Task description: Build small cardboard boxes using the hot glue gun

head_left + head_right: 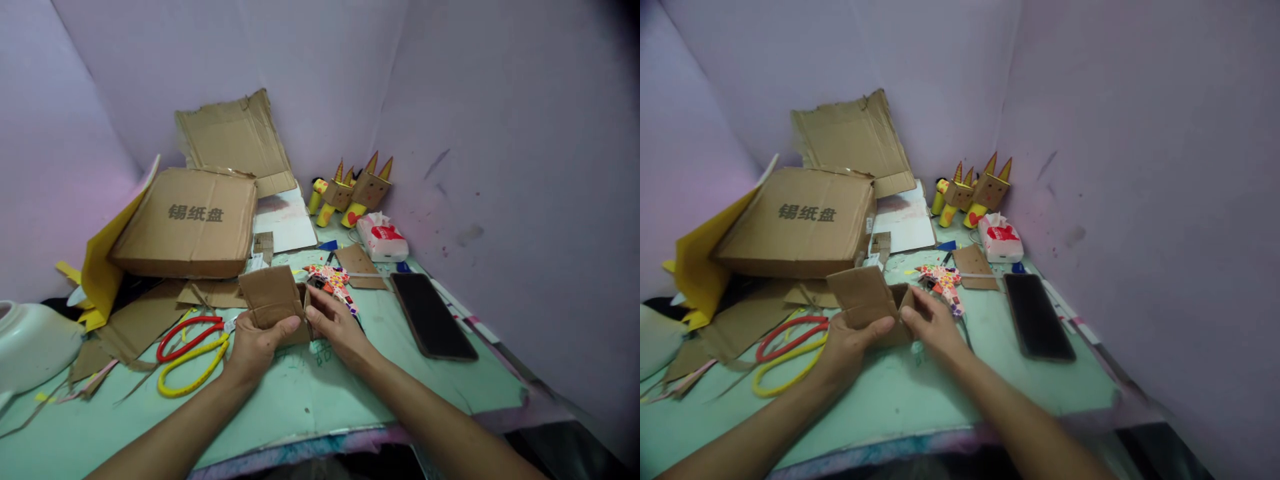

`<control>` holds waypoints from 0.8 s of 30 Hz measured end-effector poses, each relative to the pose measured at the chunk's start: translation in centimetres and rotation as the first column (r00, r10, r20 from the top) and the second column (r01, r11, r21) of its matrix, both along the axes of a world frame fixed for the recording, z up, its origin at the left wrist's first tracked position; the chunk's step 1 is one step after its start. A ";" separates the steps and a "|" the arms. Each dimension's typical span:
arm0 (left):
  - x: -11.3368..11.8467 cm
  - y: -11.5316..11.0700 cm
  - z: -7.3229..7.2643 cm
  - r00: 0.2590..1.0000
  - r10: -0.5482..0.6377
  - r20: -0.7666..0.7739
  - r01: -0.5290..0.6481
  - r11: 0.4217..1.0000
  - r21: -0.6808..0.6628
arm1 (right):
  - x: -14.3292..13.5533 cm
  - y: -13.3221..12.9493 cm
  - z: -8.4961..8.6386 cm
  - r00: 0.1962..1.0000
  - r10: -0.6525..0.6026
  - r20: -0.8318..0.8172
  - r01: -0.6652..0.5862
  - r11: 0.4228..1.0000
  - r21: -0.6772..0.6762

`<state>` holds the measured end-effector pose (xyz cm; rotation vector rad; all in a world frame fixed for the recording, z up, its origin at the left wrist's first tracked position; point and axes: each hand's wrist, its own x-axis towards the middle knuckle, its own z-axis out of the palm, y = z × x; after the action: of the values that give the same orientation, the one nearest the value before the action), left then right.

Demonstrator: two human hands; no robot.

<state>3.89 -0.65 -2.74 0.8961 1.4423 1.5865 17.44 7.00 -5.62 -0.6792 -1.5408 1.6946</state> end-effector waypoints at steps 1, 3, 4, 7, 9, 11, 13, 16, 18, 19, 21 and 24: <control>0.0 0.0 0.0 1.000 0.007 -0.004 -0.007 1.000 0.000 | 0.0 0.0 0.0 1.000 0.001 -0.002 -0.001 1.000 -0.004; 0.1 0.0 0.2 1.000 0.013 -0.003 -0.013 1.000 0.002 | 0.0 0.0 0.1 1.000 -0.003 -0.008 0.003 1.000 -0.020; 0.2 0.0 0.4 1.000 0.014 0.004 -0.014 1.000 0.000 | -0.1 0.0 0.1 1.000 -0.005 -0.011 0.004 1.000 -0.030; 0.3 0.0 0.7 0.999 0.006 0.032 -0.006 1.000 0.000 | -0.2 0.0 0.1 1.000 -0.013 -0.019 0.013 0.999 -0.041; 0.2 0.0 0.6 0.999 -0.001 0.045 0.001 1.000 0.000 | -0.2 0.0 0.1 1.000 -0.021 -0.021 0.020 0.999 -0.031; 0.1 0.1 0.5 0.998 -0.009 0.055 0.009 1.000 0.005 | -0.2 0.0 0.1 0.999 -0.024 -0.022 0.024 1.000 -0.020; 0.0 0.1 0.3 0.998 -0.018 0.053 0.018 1.000 0.007 | -0.2 0.0 0.1 0.999 -0.028 -0.020 0.028 1.000 -0.015; 0.0 0.1 0.2 0.999 -0.020 0.039 0.020 1.000 0.014 | -0.1 0.0 0.1 0.999 -0.026 -0.021 0.026 1.000 -0.011; 0.1 0.1 0.2 0.999 -0.011 0.034 0.010 1.000 0.018 | -0.1 0.0 0.2 0.999 -0.023 -0.022 0.023 1.000 -0.015; 0.1 0.1 0.1 0.999 -0.011 0.033 0.011 1.000 0.019 | -0.1 0.0 0.2 1.000 -0.019 -0.022 0.018 1.000 -0.017; 0.0 0.1 -0.1 0.999 -0.016 0.033 0.016 1.000 0.022 | 0.0 -0.1 0.3 1.000 -0.014 -0.018 0.013 1.000 -0.023; -0.1 0.2 -0.6 0.999 -0.022 0.047 0.021 0.999 0.025 | 0.0 -0.1 0.5 1.000 -0.013 -0.010 0.013 0.999 -0.033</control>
<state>3.77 -0.47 -3.30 0.8795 1.3784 1.6029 17.40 6.89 -5.11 -0.6951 -1.5017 1.7145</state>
